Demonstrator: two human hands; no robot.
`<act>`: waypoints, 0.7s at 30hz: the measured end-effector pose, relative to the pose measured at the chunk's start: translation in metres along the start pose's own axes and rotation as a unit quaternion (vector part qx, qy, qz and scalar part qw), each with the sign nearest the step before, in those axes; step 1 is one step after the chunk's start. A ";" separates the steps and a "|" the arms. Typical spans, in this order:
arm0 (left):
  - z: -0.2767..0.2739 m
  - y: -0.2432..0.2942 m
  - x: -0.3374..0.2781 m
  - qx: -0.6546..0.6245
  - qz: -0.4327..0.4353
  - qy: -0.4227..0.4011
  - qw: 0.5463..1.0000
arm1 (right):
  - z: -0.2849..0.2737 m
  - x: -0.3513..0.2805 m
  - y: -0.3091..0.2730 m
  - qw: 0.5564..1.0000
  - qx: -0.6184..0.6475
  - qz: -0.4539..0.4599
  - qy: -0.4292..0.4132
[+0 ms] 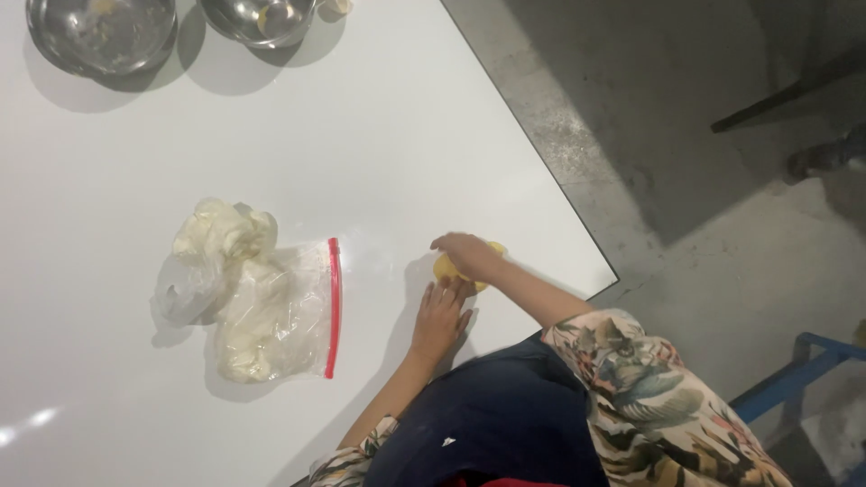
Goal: Kneading a piece of yellow dough on a white worktable in a kitchen environment.
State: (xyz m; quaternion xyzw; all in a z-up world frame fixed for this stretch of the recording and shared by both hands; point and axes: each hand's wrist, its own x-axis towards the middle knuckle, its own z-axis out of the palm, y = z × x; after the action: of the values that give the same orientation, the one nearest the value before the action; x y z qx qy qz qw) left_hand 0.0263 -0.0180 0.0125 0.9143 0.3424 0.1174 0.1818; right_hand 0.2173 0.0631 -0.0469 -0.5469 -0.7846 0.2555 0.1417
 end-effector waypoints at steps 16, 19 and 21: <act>0.036 -0.035 0.058 -0.066 -0.174 0.015 0.982 | -0.036 0.101 0.004 0.943 -0.125 0.157 0.266; 0.051 -0.033 0.047 -0.071 -0.179 0.024 0.981 | -0.044 0.133 0.028 0.934 -0.137 0.169 0.282; 0.053 -0.033 0.040 -0.048 -0.165 0.014 0.985 | -0.047 0.152 0.041 0.924 -0.137 0.158 0.319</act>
State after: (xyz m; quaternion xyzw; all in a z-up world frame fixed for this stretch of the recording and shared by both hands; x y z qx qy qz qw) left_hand 0.0547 0.0190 -0.0459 0.8336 0.4855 0.1149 0.2371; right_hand 0.2181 0.2268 -0.0397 -0.7303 -0.6286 -0.0232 0.2663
